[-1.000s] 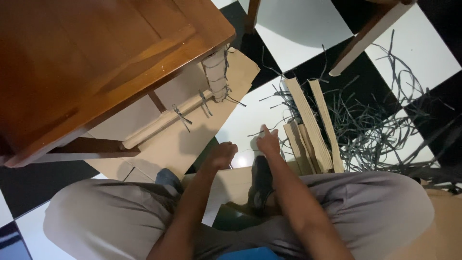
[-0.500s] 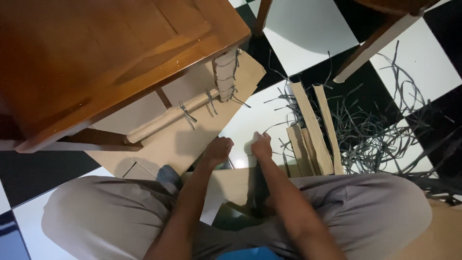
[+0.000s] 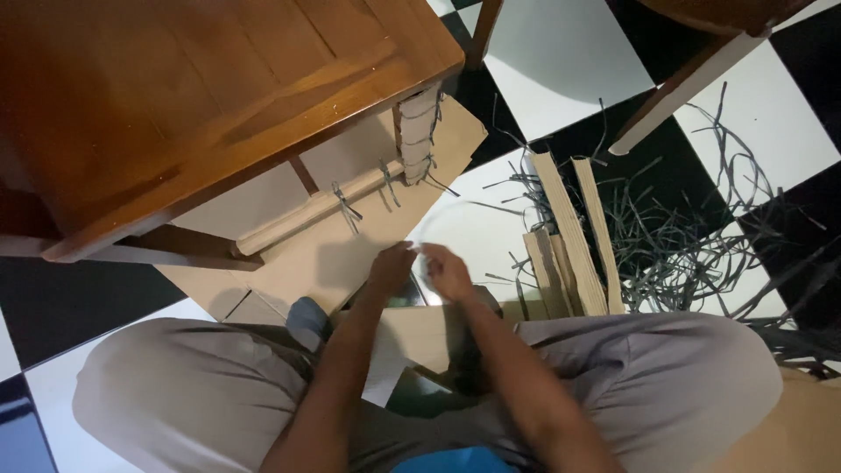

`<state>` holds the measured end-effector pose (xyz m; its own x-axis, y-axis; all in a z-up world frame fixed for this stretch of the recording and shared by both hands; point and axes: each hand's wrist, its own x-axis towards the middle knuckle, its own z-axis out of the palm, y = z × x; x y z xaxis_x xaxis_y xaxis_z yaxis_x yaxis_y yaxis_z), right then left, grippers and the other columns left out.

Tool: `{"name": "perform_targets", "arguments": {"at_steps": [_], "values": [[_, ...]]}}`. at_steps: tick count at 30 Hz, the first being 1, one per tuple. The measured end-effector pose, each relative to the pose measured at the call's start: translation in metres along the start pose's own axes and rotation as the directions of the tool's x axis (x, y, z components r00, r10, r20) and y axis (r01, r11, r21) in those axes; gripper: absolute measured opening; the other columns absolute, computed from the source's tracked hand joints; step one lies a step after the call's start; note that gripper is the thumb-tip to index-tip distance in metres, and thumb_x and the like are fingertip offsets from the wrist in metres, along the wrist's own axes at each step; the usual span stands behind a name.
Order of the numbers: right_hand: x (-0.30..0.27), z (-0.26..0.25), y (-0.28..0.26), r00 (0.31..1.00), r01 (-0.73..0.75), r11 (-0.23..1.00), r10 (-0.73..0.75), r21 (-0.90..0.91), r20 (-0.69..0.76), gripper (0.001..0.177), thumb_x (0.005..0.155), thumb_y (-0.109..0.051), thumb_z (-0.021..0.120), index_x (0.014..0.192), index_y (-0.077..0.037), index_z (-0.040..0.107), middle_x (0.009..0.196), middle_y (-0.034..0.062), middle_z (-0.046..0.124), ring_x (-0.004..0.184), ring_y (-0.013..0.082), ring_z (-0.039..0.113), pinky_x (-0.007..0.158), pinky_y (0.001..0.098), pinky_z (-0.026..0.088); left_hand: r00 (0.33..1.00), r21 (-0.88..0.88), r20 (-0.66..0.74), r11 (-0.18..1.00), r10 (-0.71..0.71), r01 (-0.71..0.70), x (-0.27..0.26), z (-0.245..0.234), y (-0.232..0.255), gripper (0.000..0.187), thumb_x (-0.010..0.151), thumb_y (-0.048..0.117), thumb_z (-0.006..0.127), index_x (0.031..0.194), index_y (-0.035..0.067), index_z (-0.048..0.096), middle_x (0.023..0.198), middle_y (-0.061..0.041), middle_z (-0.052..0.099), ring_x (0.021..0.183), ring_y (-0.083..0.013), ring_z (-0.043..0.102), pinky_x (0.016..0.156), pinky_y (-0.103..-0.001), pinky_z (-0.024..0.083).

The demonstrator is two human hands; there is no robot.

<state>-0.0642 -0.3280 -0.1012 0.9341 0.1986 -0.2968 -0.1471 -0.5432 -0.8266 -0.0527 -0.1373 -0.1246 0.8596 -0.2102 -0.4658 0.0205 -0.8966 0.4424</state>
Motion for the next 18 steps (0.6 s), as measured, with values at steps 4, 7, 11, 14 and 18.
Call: {"name": "perform_targets", "arguments": {"at_steps": [4, 7, 11, 14, 18], "values": [[-0.01, 0.006, -0.028, 0.973, 0.203, 0.976, -0.193, -0.078, 0.123, 0.023, 0.095, -0.029, 0.055, 0.103, -0.021, 0.075, 0.123, -0.0001, 0.072, 0.106, 0.0363, 0.068, 0.084, 0.0512, 0.056, 0.972, -0.545, -0.099, 0.829, -0.211, 0.124, 0.017, 0.017, -0.011, 0.04, 0.103, 0.05, 0.049, 0.121, 0.02, 0.069, 0.114, -0.008, 0.074, 0.115, -0.0405, 0.066, 0.1, -0.059, 0.051], [-0.016, 0.007, -0.037, 0.97, 0.173, 0.981, -0.154, -0.088, 0.191, 0.024, 0.092, -0.031, 0.06, 0.088, -0.014, 0.076, 0.101, 0.0067, 0.076, 0.094, 0.0376, 0.071, 0.079, 0.0499, 0.057, 0.961, -0.567, -0.137, 0.814, -0.242, 0.125, 0.018, 0.018, -0.013, 0.033, 0.1, 0.048, 0.049, 0.111, 0.026, 0.07, 0.104, 0.002, 0.076, 0.113, -0.0314, 0.069, 0.101, -0.052, 0.054], [-0.026, -0.003, -0.046, 0.953, -0.062, 0.995, 0.081, -0.072, 0.291, 0.02, 0.089, -0.033, 0.067, 0.089, -0.02, 0.082, 0.086, 0.0107, 0.078, 0.096, 0.0369, 0.073, 0.084, 0.0466, 0.057, 0.952, -0.639, -0.18, 0.766, -0.246, 0.077, -0.003, -0.005, -0.002, 0.03, 0.097, 0.047, 0.058, 0.102, 0.023, 0.074, 0.097, 0.002, 0.077, 0.11, -0.0301, 0.069, 0.097, -0.051, 0.055], [-0.014, 0.012, -0.032, 0.967, -0.198, 0.979, 0.188, 0.042, 0.172, 0.02, 0.091, -0.022, 0.064, 0.099, -0.018, 0.082, 0.099, 0.0125, 0.078, 0.106, 0.0368, 0.071, 0.089, 0.0497, 0.054, 0.961, -0.468, -0.163, 0.875, -0.225, 0.125, -0.03, -0.034, 0.015, 0.029, 0.096, 0.035, 0.06, 0.107, 0.013, 0.075, 0.104, -0.009, 0.077, 0.105, -0.0364, 0.072, 0.093, -0.056, 0.056], [0.012, 0.011, -0.031, 0.956, -0.262, 0.964, 0.252, 0.049, 0.152, 0.03, 0.096, -0.05, 0.057, 0.112, -0.036, 0.078, 0.111, -0.0009, 0.077, 0.117, 0.0276, 0.067, 0.102, 0.0436, 0.051, 0.985, 0.015, -0.163, 0.998, -0.05, 0.053, -0.026, -0.017, -0.007, 0.029, 0.1, 0.032, 0.054, 0.112, 0.016, 0.076, 0.112, -0.002, 0.078, 0.107, -0.0272, 0.074, 0.093, -0.048, 0.059]]}}
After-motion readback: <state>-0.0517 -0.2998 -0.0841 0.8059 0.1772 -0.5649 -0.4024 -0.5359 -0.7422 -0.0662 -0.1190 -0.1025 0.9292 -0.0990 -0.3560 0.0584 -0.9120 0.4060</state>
